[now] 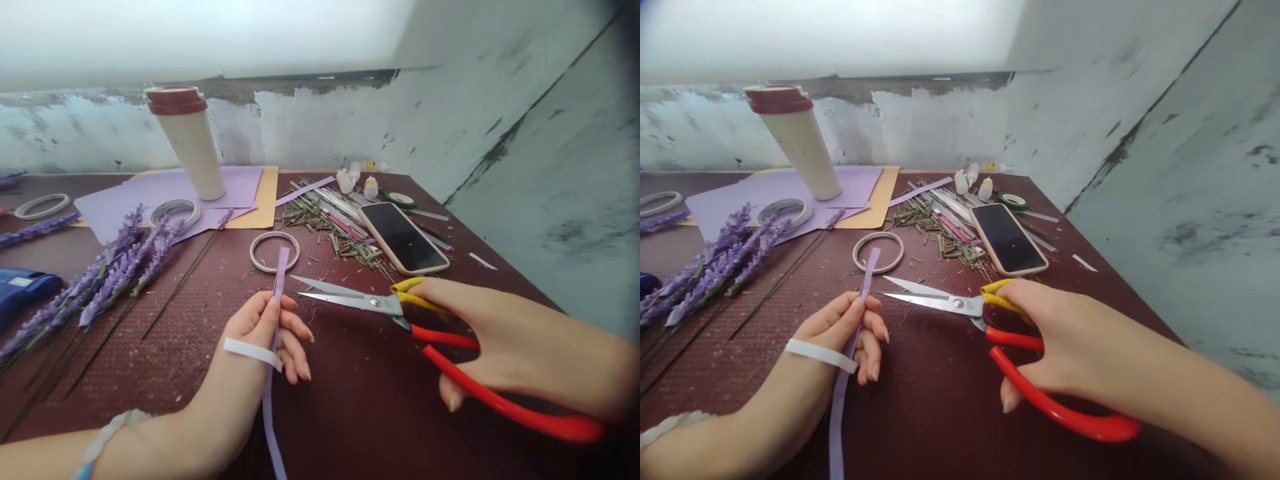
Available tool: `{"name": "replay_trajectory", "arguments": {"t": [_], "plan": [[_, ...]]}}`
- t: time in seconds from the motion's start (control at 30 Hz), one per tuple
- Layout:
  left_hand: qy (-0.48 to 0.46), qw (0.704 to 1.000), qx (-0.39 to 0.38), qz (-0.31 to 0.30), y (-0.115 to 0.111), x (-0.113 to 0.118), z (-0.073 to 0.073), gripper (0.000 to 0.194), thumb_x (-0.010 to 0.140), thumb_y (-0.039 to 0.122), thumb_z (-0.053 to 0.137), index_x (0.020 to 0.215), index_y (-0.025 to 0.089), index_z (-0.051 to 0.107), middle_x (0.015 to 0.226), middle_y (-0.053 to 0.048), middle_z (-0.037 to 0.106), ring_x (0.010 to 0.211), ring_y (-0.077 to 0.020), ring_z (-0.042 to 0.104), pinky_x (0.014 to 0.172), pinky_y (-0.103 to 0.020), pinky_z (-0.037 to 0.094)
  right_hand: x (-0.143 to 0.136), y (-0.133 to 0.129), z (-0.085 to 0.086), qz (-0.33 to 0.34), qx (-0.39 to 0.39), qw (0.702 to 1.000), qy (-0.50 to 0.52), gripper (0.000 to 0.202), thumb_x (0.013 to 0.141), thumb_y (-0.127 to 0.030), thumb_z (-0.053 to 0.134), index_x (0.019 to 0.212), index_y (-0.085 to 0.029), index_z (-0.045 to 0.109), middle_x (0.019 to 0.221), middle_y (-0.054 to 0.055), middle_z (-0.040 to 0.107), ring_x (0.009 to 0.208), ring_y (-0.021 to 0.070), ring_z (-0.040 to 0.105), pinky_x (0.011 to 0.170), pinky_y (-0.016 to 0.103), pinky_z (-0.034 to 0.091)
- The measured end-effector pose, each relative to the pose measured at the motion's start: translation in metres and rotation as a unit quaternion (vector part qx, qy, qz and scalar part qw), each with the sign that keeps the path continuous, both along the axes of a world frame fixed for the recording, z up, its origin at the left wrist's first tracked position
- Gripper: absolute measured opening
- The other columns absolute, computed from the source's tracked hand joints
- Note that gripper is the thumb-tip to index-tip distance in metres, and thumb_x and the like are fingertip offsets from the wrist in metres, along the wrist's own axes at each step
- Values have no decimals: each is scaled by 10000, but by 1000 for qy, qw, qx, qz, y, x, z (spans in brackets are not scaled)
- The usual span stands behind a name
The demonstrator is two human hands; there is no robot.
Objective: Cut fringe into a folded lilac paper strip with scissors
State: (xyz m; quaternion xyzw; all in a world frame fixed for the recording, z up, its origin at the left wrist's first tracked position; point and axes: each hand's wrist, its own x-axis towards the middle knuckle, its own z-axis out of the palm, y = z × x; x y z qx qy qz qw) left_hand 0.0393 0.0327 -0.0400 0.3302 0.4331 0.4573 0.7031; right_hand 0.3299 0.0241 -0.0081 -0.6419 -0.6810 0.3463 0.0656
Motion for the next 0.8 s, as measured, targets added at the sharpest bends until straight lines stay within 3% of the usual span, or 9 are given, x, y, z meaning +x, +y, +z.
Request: {"name": "replay_trajectory", "arguments": {"t": [0.07,0.2,0.3,0.4,0.47,0.53,0.63,0.73,0.8], "plan": [[-7,1000,1,0,0,0,0,413,822,423,1007,862,178,677,644,32,790,401,-94,683,408,-152,515,3,2,-3,0,13,1000,-23,504,620,-253,956,1071,-360,757,1203,-6,849,1177,404,805,753,392,695],[-15,1000,3,-11,-2,1,1,437,814,446,1016,861,174,678,641,30,793,397,-86,677,412,-146,519,3,5,-12,14,73,993,-92,578,624,-317,993,1156,-343,770,1234,42,858,1031,401,829,789,467,706],[-21,999,0,-28,-2,1,1,489,779,493,1040,851,175,676,630,32,791,386,-87,671,405,-149,519,2,8,-19,34,85,993,-79,680,643,-365,1001,1284,-327,778,1303,71,859,1106,421,839,877,491,729],[-24,999,-5,-38,-1,1,1,519,763,531,1048,857,175,681,645,28,805,387,-91,680,402,-152,521,2,10,-26,64,116,990,-50,665,779,-413,920,1414,-290,768,1417,111,833,1232,420,826,1050,499,700],[-27,998,-11,-47,-1,1,0,539,753,556,1050,847,177,679,652,26,813,381,-92,681,394,-152,516,4,11,-28,87,152,984,-37,582,903,-525,850,1430,-286,787,1451,128,817,1296,419,803,1118,509,666],[-30,998,-16,-60,-1,1,-1,551,747,572,1052,836,179,676,656,28,818,376,-90,680,393,-152,512,6,12,-28,95,187,977,-27,551,1014,-701,727,1385,-308,832,1403,133,819,1272,408,804,1095,516,665],[-43,995,-26,-88,-1,1,-3,577,721,593,1065,835,187,671,655,27,826,375,-97,688,387,-152,500,6,13,-25,80,239,968,-9,651,1068,-852,549,1267,-335,890,1221,127,805,1071,358,827,945,494,685],[-53,988,-39,-137,0,0,-6,622,688,636,1072,838,191,665,672,1,847,388,-109,703,385,-154,483,-1,10,-21,44,283,958,35,665,1042,-891,564,1119,-322,900,1091,110,795,949,322,798,875,466,669],[-55,982,-42,-174,1,-1,-8,620,702,642,1063,846,188,666,710,-24,867,407,-115,717,401,-165,489,-12,7,-19,-2,254,960,114,659,988,-913,643,1082,-301,871,1047,105,816,930,320,795,863,456,672]]}}
